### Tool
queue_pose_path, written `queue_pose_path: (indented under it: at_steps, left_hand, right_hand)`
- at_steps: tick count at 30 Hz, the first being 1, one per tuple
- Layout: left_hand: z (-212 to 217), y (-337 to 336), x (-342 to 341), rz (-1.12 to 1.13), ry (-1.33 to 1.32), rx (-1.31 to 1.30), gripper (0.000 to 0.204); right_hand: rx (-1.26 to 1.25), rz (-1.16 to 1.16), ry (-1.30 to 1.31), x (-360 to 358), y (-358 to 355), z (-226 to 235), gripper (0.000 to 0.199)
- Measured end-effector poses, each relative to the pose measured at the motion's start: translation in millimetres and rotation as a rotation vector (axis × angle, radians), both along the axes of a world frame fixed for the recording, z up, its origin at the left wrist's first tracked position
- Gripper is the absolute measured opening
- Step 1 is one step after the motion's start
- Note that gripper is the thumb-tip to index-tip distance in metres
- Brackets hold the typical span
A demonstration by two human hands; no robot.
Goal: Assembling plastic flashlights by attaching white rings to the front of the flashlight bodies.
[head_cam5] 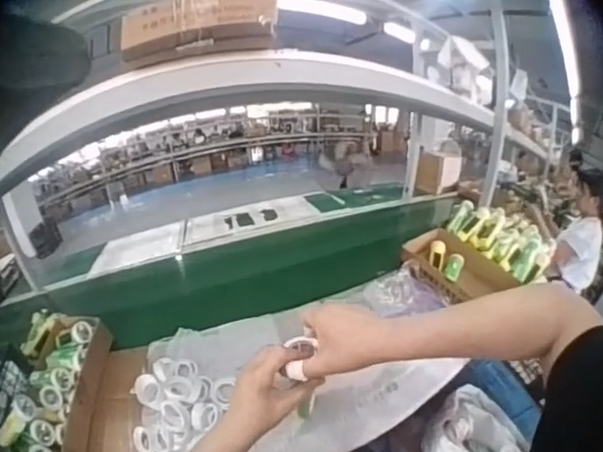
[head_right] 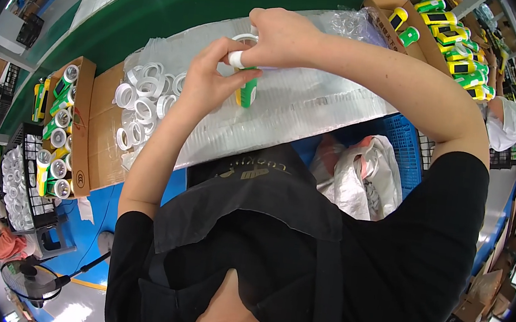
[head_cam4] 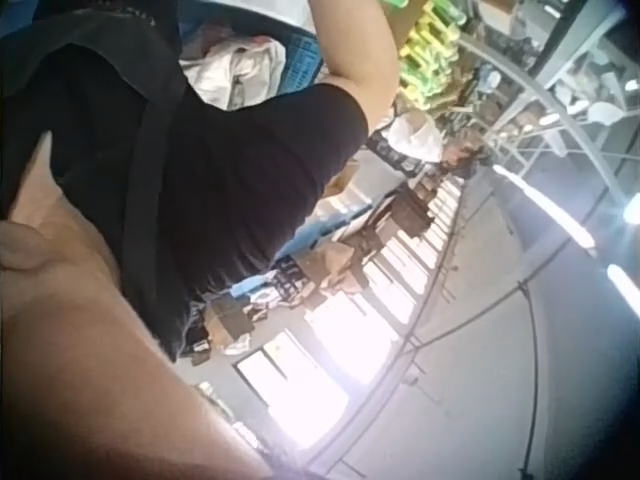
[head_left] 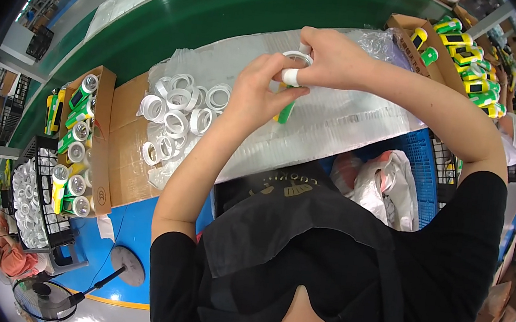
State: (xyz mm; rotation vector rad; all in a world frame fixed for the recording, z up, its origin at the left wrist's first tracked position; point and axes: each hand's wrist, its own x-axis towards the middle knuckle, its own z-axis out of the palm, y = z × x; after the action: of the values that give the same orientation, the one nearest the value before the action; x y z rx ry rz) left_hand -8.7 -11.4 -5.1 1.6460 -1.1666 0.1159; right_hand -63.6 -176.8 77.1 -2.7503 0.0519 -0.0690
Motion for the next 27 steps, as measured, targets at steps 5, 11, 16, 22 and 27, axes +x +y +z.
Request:
queue_pose_path:
  at_steps: [5,11,16,22,27]
  left_hand:
    - [-1.2,-2.4,0.3,-0.017,-0.002,-0.079,0.039]
    - [-1.9,-4.2,-3.9,0.036,-0.073,-0.001,0.038]
    - [-2.3,-3.7,0.1,0.004,-0.014,-0.032,0.039]
    - [1.3,-1.3,5.6,0.026,0.031,0.051,0.039]
    - [-13.9,11.1,11.4,0.050,0.051,-0.075,0.038]
  right_hand:
    - [0.061,0.798,-0.241,18.9,-24.5,0.1,0.055]
    - [-0.209,0.127,0.144,4.9,-6.9,-2.6,0.042]
    - [-0.096,0.445,-0.003,11.3,-16.9,9.9,0.059]
    - [-0.496,0.170,0.297,10.7,-2.0,22.7,0.056]
    - [0.078,0.327,-0.054,15.1,-17.9,-26.1,0.045]
